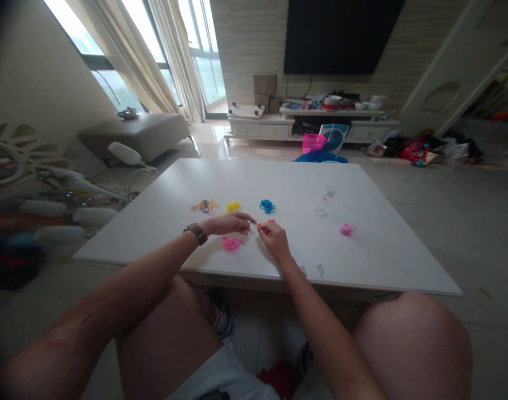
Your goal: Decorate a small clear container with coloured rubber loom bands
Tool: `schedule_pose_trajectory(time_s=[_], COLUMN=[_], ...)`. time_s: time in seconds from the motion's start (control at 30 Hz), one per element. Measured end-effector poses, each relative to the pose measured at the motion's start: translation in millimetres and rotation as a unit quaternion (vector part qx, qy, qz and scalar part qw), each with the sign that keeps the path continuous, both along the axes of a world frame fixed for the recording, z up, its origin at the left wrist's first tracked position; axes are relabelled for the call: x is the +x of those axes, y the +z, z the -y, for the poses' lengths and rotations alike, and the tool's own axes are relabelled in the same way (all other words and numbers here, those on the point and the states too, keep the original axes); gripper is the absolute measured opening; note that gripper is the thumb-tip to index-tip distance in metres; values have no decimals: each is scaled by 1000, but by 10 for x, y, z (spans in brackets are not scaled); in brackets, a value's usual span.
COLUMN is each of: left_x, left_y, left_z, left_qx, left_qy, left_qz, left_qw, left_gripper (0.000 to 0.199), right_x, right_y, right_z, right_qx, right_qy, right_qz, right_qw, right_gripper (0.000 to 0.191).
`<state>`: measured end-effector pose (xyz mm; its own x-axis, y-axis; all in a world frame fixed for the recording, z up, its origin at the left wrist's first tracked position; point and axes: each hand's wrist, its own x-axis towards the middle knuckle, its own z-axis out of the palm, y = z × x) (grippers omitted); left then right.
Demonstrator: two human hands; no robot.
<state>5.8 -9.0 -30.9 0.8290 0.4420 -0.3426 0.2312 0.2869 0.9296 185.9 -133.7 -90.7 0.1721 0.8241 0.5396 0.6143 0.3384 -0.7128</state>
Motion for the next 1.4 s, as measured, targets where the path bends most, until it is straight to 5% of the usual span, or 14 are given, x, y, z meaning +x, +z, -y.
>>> schedule_pose_trajectory(time_s=[0.37,0.47,0.67,0.83,1.1,1.4], left_x=[50,59,49,76,140,51], left_y=[48,37,83,127,43,141], left_z=[18,30,95,145,64,-191], left_qx=[-59,18,231,331,441,479], left_qy=[71,92,30,26,-9,73], left_qz=[-10,-28,-56,-71,-80,-138], left_qw=[996,995,971,941,894,864], left_gripper=[8,11,36,35,25,18], right_x=[-8,-10,-9,-8,-21,-26], right_y=[26,30,32,25,46,65], right_z=[12,13,19,15,24,36], right_qx=[-1,-4,-4,-9,-8,15], right_qy=[-3,2,7,5,8,-103], right_qz=[2,-4,-5,-1,-15,-80], right_qw=[1000,1000,1000,1000,1000,991], right_gripper=[23,23,22,22,18,17])
